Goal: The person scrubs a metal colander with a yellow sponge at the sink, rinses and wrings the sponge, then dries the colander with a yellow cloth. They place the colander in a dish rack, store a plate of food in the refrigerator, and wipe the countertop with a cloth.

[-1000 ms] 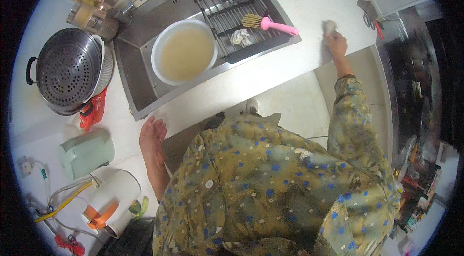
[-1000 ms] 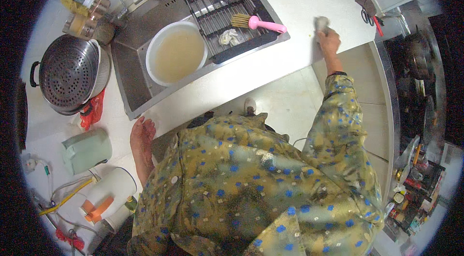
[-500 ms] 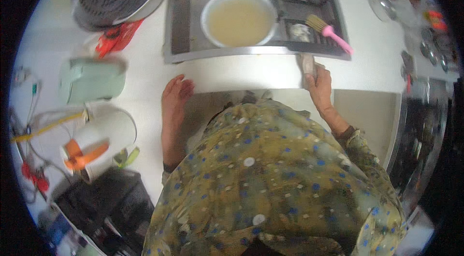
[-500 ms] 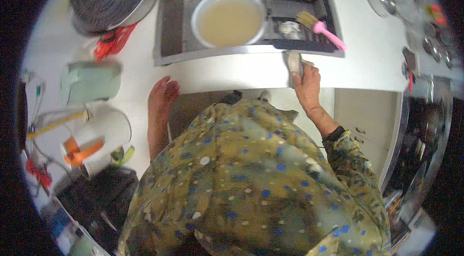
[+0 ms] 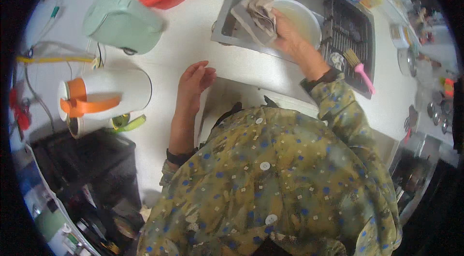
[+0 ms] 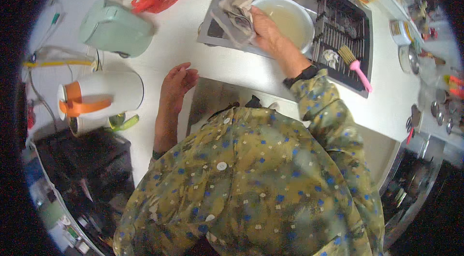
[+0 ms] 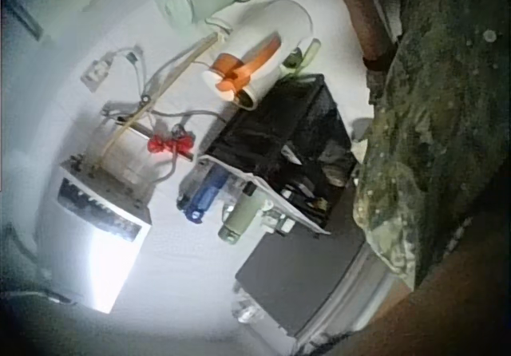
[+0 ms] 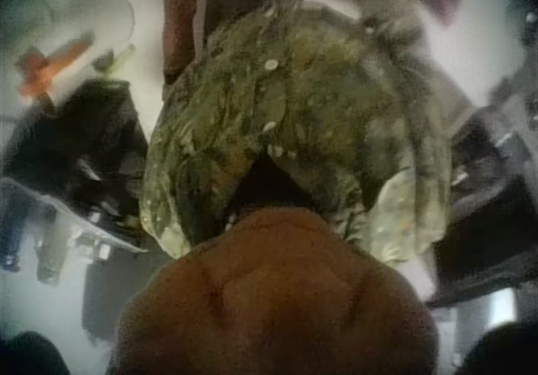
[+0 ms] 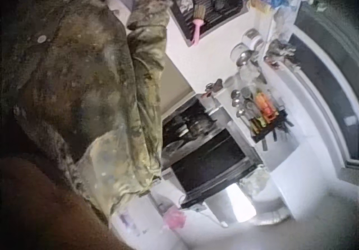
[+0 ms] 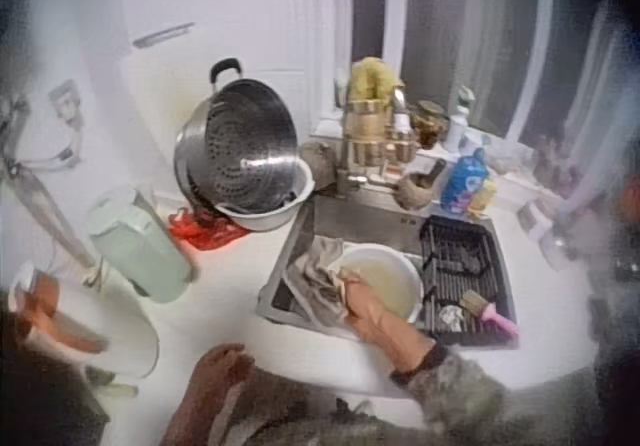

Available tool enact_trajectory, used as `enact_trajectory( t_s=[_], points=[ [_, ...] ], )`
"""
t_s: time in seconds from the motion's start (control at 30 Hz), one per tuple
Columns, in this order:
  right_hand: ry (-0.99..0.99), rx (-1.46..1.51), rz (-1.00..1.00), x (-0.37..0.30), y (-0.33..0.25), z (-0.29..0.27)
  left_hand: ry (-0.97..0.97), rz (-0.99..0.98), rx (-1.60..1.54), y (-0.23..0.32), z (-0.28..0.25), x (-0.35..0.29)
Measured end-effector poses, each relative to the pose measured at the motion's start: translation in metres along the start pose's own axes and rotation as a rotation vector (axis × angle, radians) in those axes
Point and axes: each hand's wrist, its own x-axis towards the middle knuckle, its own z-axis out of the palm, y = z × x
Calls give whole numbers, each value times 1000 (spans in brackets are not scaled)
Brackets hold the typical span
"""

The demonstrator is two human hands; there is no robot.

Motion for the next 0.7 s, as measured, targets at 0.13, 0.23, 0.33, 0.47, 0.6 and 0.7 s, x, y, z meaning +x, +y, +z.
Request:
enact_trajectory(
  t_s=[0.13,0.23,0.33,0.47,0.6,0.7],
  points=[
    [67,-973,-619,-28,-25,17,64,6,-50,-5,-22,-13],
    [-40,-1045,-734,-53,-11,51,104,21,-77,-13,-36,-21],
    [-378,-1188,-820,-76,23,82,177,76,-87,-19,-49,-27],
    [-459,-1359,-746,-81,53,87,234,117,-146,-27,-58,-51],
    [-505,-1311,-916,-61,67,75,387,121,-181,-41,-46,-91],
    [-538,-1315,-1093,-28,70,82,558,109,-218,-62,-33,-135]
  ],
)
